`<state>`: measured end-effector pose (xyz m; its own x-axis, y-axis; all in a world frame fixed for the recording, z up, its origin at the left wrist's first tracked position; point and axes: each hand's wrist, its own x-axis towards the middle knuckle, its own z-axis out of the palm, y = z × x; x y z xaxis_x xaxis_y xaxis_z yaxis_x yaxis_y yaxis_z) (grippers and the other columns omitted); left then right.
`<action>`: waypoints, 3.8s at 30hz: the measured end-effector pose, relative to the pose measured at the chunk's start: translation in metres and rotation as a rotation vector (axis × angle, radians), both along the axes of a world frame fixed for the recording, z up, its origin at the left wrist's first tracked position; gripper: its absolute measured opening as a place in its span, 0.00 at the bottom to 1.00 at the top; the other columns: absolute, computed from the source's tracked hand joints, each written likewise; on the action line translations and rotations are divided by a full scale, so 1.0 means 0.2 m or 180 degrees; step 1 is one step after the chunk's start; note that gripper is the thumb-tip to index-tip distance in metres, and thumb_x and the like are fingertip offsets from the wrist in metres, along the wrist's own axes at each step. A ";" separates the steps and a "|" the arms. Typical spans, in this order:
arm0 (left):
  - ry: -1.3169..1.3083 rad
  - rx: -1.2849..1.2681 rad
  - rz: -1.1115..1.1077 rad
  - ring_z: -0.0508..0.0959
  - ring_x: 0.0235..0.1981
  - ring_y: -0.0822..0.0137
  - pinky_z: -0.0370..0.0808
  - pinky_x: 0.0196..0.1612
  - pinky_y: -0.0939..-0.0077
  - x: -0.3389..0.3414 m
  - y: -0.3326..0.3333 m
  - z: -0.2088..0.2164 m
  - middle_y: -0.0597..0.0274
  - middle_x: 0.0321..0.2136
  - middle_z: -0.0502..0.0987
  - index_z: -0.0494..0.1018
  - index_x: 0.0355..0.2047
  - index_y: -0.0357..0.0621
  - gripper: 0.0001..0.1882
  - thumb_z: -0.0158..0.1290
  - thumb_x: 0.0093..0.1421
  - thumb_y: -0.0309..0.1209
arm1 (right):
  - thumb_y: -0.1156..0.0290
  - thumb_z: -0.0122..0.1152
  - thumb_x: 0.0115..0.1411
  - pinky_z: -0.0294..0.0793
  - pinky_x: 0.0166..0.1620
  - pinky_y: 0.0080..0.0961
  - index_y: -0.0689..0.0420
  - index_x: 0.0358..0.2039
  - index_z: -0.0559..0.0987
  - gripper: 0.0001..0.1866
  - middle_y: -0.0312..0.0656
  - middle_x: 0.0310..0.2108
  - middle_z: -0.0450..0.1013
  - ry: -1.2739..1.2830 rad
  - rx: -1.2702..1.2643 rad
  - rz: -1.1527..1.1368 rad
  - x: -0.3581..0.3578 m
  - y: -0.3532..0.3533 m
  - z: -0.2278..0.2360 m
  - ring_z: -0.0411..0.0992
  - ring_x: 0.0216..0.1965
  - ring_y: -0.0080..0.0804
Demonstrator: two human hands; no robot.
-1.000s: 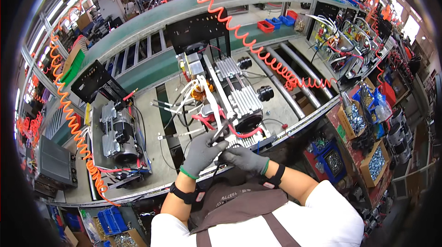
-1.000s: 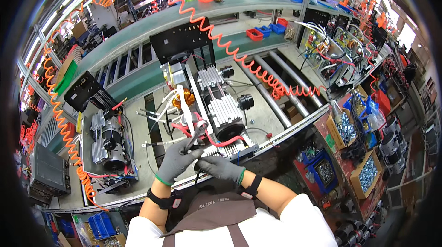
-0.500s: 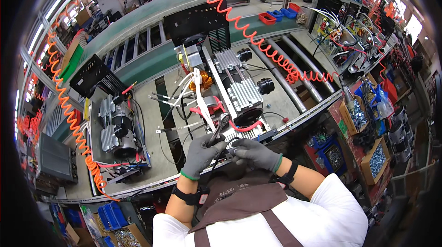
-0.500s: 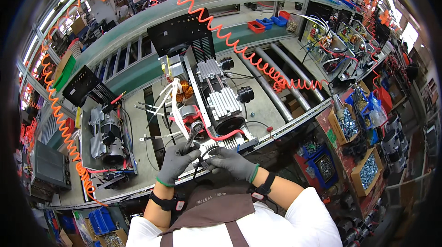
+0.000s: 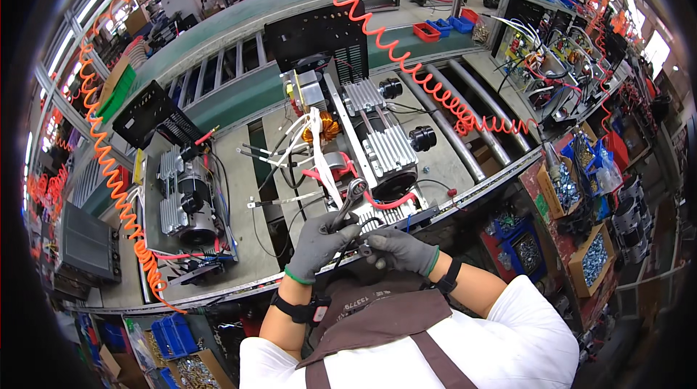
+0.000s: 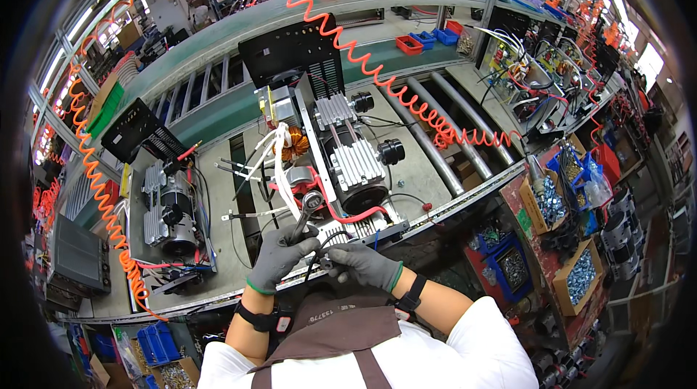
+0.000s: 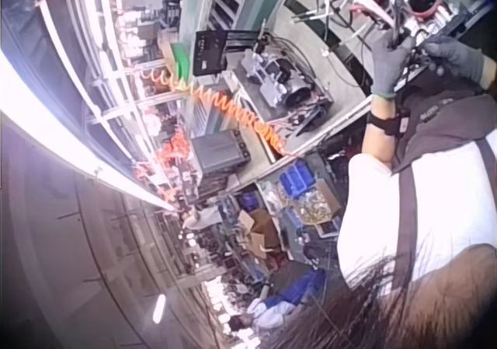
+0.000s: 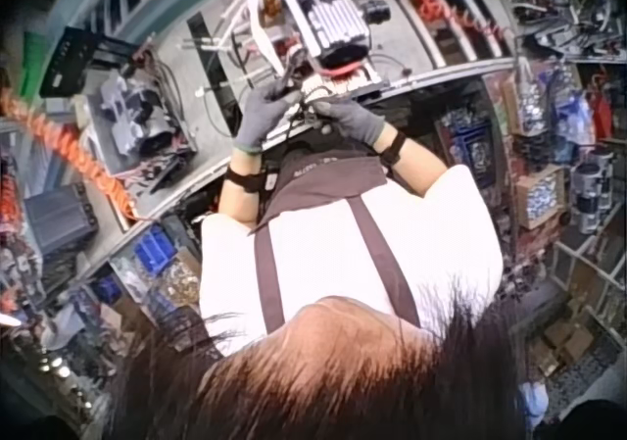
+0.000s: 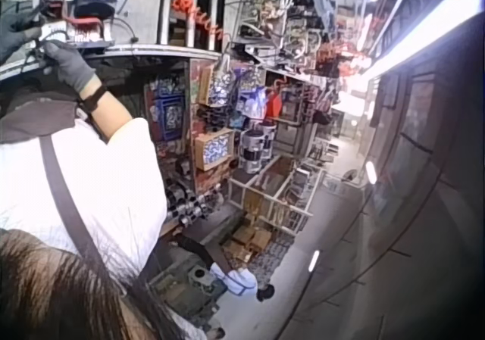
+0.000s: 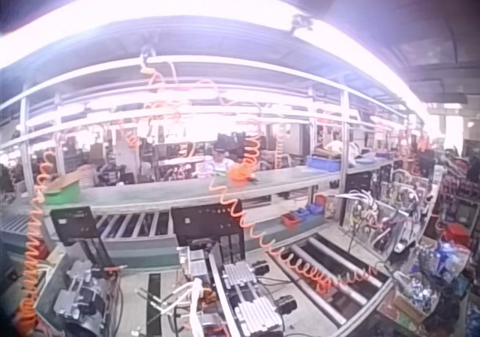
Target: Assembling and wiring components of industrial machines on a conveyor belt in a factory setting.
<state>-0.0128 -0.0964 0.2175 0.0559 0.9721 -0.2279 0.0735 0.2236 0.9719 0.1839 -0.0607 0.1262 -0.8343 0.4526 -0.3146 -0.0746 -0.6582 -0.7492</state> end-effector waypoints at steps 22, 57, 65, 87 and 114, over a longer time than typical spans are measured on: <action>-0.0055 0.0229 -0.0135 0.70 0.25 0.79 0.68 0.29 0.81 -0.01 0.00 -0.05 0.68 0.22 0.74 0.75 0.32 0.34 0.10 0.57 0.53 0.30 | 0.51 0.45 0.65 0.75 0.31 0.16 0.60 0.54 0.65 0.27 0.43 0.44 0.72 -0.0292 0.0046 -0.0325 0.00 -0.10 0.09 0.74 0.38 0.28; 0.1422 0.0835 0.0339 0.79 0.28 0.56 0.74 0.31 0.72 -0.22 0.09 -0.45 0.52 0.27 0.79 0.78 0.33 0.42 0.13 0.61 0.48 0.34 | 0.76 0.47 0.51 0.72 0.40 0.43 0.56 0.36 0.77 0.13 0.53 0.33 0.74 -0.2965 0.4978 0.1428 -0.31 0.28 -0.11 0.73 0.37 0.50; 0.1016 0.0627 0.0373 0.79 0.30 0.54 0.74 0.34 0.67 -0.20 0.14 -0.61 0.51 0.28 0.78 0.75 0.37 0.43 0.16 0.59 0.47 0.33 | 0.72 0.48 0.52 0.72 0.39 0.43 0.60 0.26 0.78 0.09 0.51 0.29 0.75 -0.3296 0.5245 0.1920 -0.29 0.33 -0.22 0.74 0.33 0.48; 0.1761 0.1085 0.0209 0.76 0.24 0.51 0.71 0.27 0.60 -0.16 0.27 -0.52 0.54 0.21 0.75 0.71 0.46 0.54 0.19 0.55 0.54 0.42 | 0.71 0.52 0.48 0.74 0.35 0.40 0.58 0.26 0.79 0.08 0.51 0.27 0.76 -0.4156 0.5045 0.1740 -0.36 0.29 -0.18 0.75 0.32 0.47; 0.1598 0.2165 0.1487 0.78 0.33 0.58 0.75 0.32 0.71 -0.20 0.41 -0.33 0.62 0.41 0.75 0.75 0.41 0.53 0.18 0.56 0.47 0.28 | 0.74 0.49 0.51 0.72 0.42 0.42 0.60 0.29 0.78 0.09 0.53 0.32 0.75 -0.4340 0.4546 0.1816 -0.32 0.36 -0.16 0.74 0.37 0.50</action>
<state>-0.0534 -0.0152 0.1521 -0.3204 0.8045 0.5001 0.5621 -0.2634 0.7840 0.1194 0.0105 0.0939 -0.5232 0.7183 -0.4586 0.8163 0.5770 -0.0277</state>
